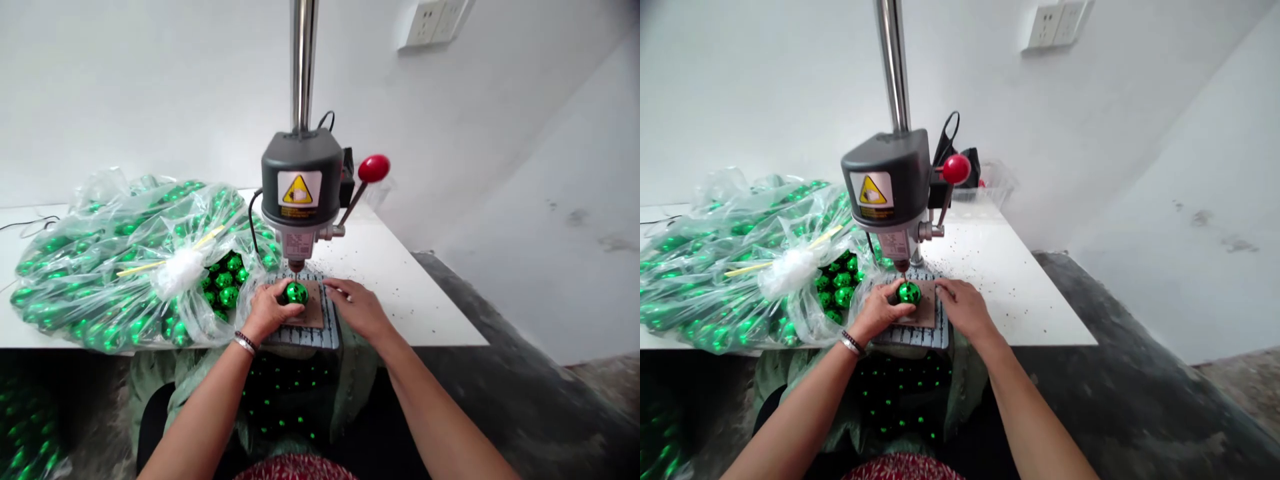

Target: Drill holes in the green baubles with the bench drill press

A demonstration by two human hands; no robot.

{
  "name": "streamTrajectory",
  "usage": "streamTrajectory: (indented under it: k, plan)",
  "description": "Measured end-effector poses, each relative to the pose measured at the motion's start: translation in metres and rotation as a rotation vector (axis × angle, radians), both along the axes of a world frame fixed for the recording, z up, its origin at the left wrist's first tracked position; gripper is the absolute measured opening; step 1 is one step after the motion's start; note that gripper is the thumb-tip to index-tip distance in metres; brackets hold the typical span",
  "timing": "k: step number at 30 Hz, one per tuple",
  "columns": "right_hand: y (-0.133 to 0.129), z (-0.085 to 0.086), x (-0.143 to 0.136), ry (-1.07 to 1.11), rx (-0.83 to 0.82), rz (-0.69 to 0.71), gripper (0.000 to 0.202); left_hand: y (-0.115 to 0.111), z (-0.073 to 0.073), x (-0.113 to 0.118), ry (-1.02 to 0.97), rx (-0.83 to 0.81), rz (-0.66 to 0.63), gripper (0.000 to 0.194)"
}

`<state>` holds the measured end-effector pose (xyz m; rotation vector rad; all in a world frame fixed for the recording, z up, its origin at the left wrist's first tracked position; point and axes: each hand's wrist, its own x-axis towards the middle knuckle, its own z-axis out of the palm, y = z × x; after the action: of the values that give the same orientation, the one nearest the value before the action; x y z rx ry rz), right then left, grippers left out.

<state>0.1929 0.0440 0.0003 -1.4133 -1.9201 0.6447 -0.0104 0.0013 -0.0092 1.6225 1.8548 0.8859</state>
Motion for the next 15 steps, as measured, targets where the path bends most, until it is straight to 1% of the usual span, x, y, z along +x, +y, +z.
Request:
streamTrajectory:
  k: [2, 3, 5, 6, 8, 9, 10, 12, 13, 15]
  plan:
    - [0.007, 0.027, 0.014, 0.053, 0.058, -0.105, 0.034, 0.0, 0.001, 0.0, 0.033, -0.01, -0.006, 0.06]
    - [0.009, 0.044, 0.02, 0.084, 0.093, -0.155, 0.039, 0.001, 0.001, 0.0, 0.044, -0.014, -0.009, 0.061]
    - [0.006, 0.084, 0.025, 0.141, 0.169, -0.224, 0.049, 0.002, 0.001, -0.001, 0.05, -0.021, -0.02, 0.063]
    - [0.002, 0.105, 0.023, 0.206, 0.22, -0.261, 0.052, 0.003, 0.001, -0.002, 0.049, -0.023, -0.03, 0.064]
    - [-0.007, 0.145, 0.015, 0.251, 0.317, -0.261, 0.055, 0.003, 0.001, -0.003, 0.043, -0.021, -0.06, 0.064]
    - [-0.01, 0.163, 0.009, 0.228, 0.362, -0.253, 0.057, 0.004, 0.0, -0.004, 0.039, -0.016, -0.069, 0.064]
    - [-0.011, 0.179, 0.002, 0.184, 0.369, -0.247, 0.06, 0.004, -0.001, -0.005, 0.032, -0.007, -0.077, 0.064]
    - [-0.005, 0.201, -0.01, 0.051, 0.346, -0.222, 0.069, 0.005, -0.005, -0.007, 0.006, 0.026, -0.09, 0.063]
    - [0.001, 0.207, -0.014, -0.02, 0.335, -0.221, 0.071, 0.005, -0.008, -0.008, -0.011, 0.043, -0.099, 0.062]
    - [0.014, 0.213, -0.02, -0.103, 0.318, -0.179, 0.067, 0.007, -0.013, -0.009, -0.037, 0.064, -0.12, 0.06]
